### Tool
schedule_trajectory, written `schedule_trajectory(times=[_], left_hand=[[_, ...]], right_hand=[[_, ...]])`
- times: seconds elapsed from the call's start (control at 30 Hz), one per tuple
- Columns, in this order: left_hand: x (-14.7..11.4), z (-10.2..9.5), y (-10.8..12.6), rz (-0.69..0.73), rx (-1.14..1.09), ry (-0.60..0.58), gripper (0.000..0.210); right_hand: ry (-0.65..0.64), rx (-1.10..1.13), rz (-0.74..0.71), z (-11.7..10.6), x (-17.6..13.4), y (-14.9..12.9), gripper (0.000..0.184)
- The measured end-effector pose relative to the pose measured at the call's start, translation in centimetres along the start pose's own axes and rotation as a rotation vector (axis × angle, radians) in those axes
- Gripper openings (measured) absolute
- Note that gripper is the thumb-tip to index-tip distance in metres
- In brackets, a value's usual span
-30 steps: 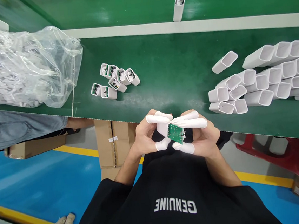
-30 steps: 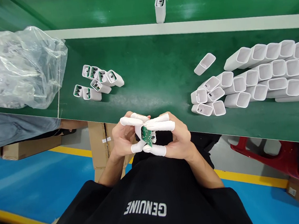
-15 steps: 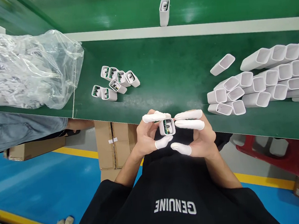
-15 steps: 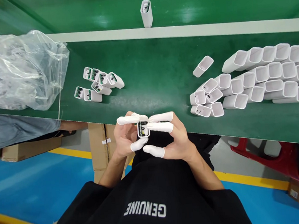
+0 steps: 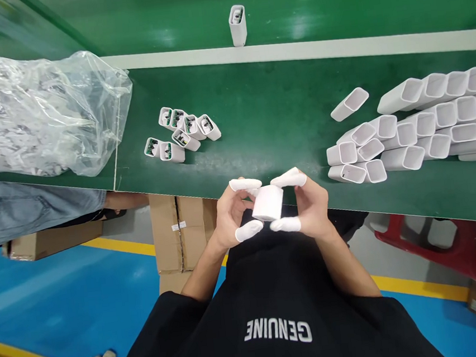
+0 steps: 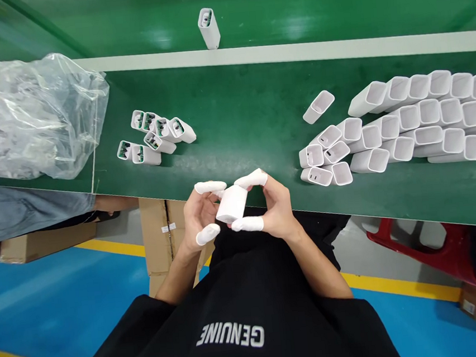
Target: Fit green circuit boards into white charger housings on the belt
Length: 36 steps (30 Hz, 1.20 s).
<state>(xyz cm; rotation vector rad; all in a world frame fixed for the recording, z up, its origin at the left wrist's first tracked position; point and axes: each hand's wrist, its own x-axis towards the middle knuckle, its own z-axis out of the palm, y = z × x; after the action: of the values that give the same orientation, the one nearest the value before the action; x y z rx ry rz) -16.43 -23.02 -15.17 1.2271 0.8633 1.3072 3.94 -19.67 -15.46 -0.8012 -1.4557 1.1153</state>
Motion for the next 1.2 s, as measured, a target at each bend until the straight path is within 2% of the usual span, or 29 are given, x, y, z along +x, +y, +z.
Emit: schedule_trajectory(times=[0.13, 0.23, 0.37, 0.53, 0.63, 0.8, 0.97, 1.2], left_hand=[[-0.6, 0.3, -0.5, -0.153, 0.008, 0.003, 0.059], [-0.5, 1.1, -0.5, -0.223, -0.009, 0.020, 0.048], [0.1, 2.6, -0.2, -0.225, -0.070, 0.070, 0.040], [0.2, 3.9, -0.4, -0.235, -0.091, 0.245, 0.041], [0.1, 4.3, -0.4, -0.252, -0.103, 0.308, 0.044], [0.1, 4.5, -0.3, -0.252, -0.113, 0.318, 0.047], [0.3, 4.8, -0.2, -0.280, -0.087, 0.284, 0.050], [0.4, 5.1, -0.3, -0.274, -0.118, 0.339, 0.051]], right_hand=[[0.095, 0.313, 0.227, 0.6, 0.4, 1.3, 0.066], [0.105, 0.393, 0.314, 0.8, 0.8, 1.4, 0.065], [0.076, 0.387, 0.337, 0.6, 0.9, 1.0, 0.064], [0.038, 0.351, 0.304, 0.7, 0.9, 0.8, 0.060], [0.011, 0.298, 0.307, 0.8, 0.9, 0.7, 0.062], [-0.023, 0.270, 0.311, 0.6, 1.0, 0.7, 0.062], [0.043, 0.310, 0.333, 0.6, 0.9, 1.0, 0.062], [0.014, 0.345, 0.336, 0.5, 0.9, 0.9, 0.057]])
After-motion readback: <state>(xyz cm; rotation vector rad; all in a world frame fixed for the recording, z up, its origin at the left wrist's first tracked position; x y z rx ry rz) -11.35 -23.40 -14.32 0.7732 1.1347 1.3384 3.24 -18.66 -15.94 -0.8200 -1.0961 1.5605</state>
